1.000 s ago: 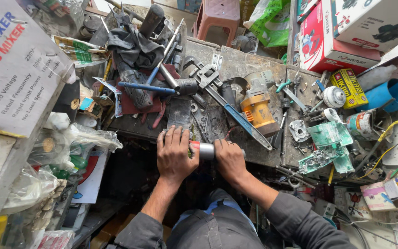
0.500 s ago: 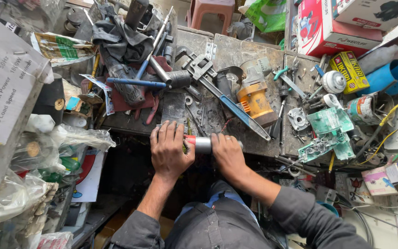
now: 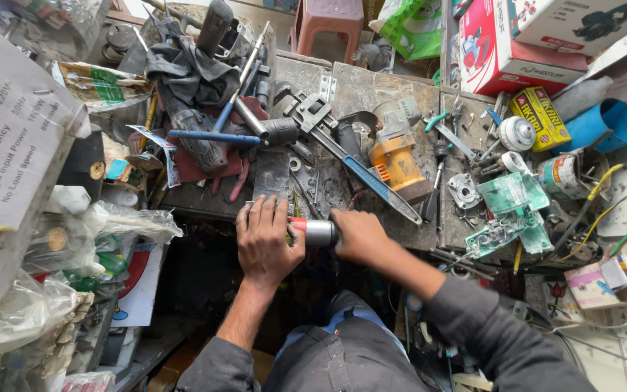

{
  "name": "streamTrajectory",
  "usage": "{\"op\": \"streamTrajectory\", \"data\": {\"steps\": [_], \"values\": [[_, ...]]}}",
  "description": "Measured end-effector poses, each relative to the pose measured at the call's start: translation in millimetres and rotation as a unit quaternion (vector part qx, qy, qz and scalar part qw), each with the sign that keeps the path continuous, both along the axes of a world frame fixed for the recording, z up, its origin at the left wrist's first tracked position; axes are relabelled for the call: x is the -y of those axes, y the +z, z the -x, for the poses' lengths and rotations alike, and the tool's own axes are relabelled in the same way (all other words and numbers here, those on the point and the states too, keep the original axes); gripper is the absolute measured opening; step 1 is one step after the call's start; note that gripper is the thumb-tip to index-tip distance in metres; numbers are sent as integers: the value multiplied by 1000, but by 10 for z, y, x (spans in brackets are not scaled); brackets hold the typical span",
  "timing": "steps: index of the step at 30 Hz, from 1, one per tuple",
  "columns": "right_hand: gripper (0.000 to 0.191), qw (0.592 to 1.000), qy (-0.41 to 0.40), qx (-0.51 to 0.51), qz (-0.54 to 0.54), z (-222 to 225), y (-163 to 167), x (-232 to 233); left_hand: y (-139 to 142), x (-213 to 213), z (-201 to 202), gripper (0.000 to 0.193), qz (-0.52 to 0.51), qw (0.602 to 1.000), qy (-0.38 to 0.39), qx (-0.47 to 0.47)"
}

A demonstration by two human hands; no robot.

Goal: The person works at a cluttered workbench repairing a handheld power tool. They hold the tool's cylindrical motor housing, unscrew and separate its parts by hand, manipulate internal components, reassemble the housing, and finally wipe the tool with a rag.

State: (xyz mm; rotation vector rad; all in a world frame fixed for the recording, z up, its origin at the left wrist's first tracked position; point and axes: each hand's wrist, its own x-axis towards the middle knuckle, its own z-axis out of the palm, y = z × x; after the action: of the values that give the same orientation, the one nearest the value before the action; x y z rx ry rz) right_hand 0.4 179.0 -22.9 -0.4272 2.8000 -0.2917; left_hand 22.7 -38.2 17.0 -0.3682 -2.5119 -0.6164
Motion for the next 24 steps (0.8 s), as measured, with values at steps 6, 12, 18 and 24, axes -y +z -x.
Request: {"op": "streamTrajectory", "data": {"steps": [6,12,18,24], "values": [[31,992,-32,-117,-22,-177,-191,16,-44,-15,12,44,15,1000,17,-1],[33,901,97,416,74,582,32,-117,-57,8,-5,43,9,1000,1,8],[43,999,23,-34,34,-21,19,-56,-15,10,7,45,1,1000,3,-6],[42,993,-19,-108,-30,-195,-170,46,-23,-23,17,45,7,1000,17,0]]}}
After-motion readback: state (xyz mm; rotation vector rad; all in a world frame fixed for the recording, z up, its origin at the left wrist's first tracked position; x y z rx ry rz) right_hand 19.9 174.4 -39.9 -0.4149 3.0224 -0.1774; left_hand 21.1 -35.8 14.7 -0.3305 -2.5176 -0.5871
